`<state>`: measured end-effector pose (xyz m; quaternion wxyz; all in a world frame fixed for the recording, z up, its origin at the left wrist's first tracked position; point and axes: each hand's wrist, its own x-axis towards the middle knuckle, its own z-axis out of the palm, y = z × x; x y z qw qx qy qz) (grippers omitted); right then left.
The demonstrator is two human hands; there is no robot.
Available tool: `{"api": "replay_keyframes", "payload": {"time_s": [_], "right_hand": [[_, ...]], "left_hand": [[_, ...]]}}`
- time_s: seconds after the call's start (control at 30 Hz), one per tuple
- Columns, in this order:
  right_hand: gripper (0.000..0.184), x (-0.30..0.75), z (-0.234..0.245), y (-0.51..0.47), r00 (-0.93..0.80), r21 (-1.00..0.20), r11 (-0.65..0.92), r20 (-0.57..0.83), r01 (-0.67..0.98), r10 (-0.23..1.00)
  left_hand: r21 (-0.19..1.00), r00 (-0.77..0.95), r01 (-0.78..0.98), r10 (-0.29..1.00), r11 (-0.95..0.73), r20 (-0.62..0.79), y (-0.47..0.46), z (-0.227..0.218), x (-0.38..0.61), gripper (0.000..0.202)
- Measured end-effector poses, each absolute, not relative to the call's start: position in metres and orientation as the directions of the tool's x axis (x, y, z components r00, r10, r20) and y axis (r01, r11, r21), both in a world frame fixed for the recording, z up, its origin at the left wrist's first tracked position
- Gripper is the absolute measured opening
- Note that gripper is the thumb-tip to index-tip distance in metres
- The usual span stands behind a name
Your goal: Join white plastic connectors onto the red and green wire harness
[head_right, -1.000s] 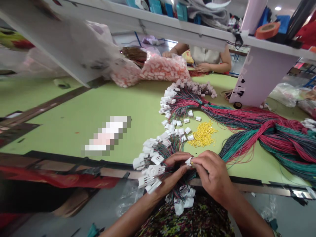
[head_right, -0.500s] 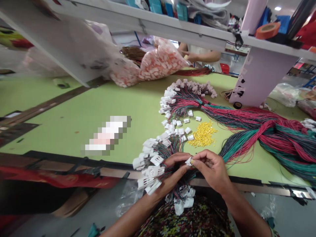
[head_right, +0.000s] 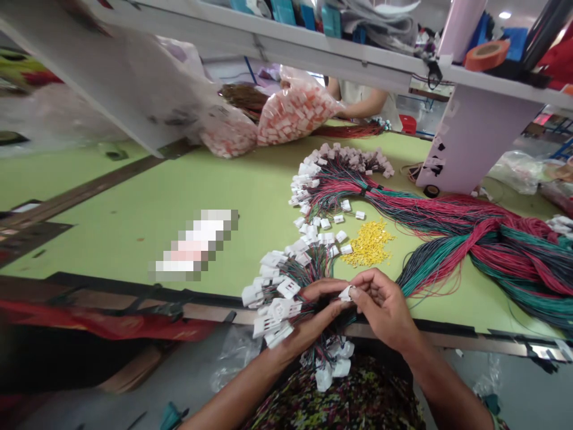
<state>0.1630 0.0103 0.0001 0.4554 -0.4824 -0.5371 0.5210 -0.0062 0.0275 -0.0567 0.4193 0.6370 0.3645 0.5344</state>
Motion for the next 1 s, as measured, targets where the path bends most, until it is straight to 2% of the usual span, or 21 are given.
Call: {"api": "replay_keyframes", "payload": {"time_s": [0.17,0.23,0.3,0.4,0.5,0.6,0.7,0.77,0.87,0.93,1.0], "right_hand": [[0.015,0.172,0.004,0.004,-0.14,-0.938,0.129,0.087,0.322,0.986],[0.007,0.179,0.007,-0.004,-0.243,-0.858,0.26,0.164,0.443,0.956],[0.008,0.183,0.008,-0.016,-0.431,-0.734,0.424,0.197,0.53,0.88],[0.01,0.181,0.002,-0.033,-0.655,-0.588,0.595,0.141,0.548,0.742],[0.015,0.177,-0.003,-0.038,-0.713,-0.548,0.65,0.131,0.527,0.689],[0.014,0.175,0.004,-0.031,-0.642,-0.613,0.601,0.191,0.513,0.743],[0.013,0.17,0.021,-0.018,-0.386,-0.698,0.522,0.363,0.491,0.848],[0.026,0.165,0.031,-0.01,-0.3,-0.706,0.553,0.464,0.442,0.833],[0.032,0.156,0.034,0.0,-0.336,-0.662,0.652,0.559,0.369,0.758],[0.028,0.154,0.027,0.006,-0.264,-0.69,0.626,0.569,0.362,0.779],[0.019,0.154,0.014,0.009,-0.104,-0.782,0.499,0.499,0.374,0.861]], "left_hand": [[0.921,0.259,-0.048,0.886,-0.386,0.385,0.031,-0.048,-0.012,0.022],[0.951,0.308,-0.124,0.9,-0.284,0.309,0.035,-0.041,-0.016,0.026],[0.979,0.338,-0.166,0.926,-0.115,0.166,0.039,-0.033,-0.018,0.027],[0.992,0.324,-0.129,0.946,0.018,0.025,0.043,-0.026,-0.015,0.034],[0.999,0.37,-0.046,0.929,0.008,0.01,0.042,-0.024,-0.006,0.035],[0.992,0.385,0.061,0.92,-0.11,0.078,0.039,-0.021,-0.002,0.032],[0.967,0.401,0.098,0.898,-0.236,0.179,0.039,-0.013,-0.003,0.027],[0.95,0.436,0.053,0.863,-0.307,0.255,0.039,-0.007,-0.005,0.022],[0.93,0.44,-0.006,0.835,-0.367,0.332,0.038,-0.008,-0.005,0.011],[0.94,0.413,0.01,0.858,-0.341,0.307,0.036,-0.016,-0.003,0.011],[0.958,0.3,0.031,0.917,-0.284,0.262,0.033,-0.026,-0.001,0.018]]}}
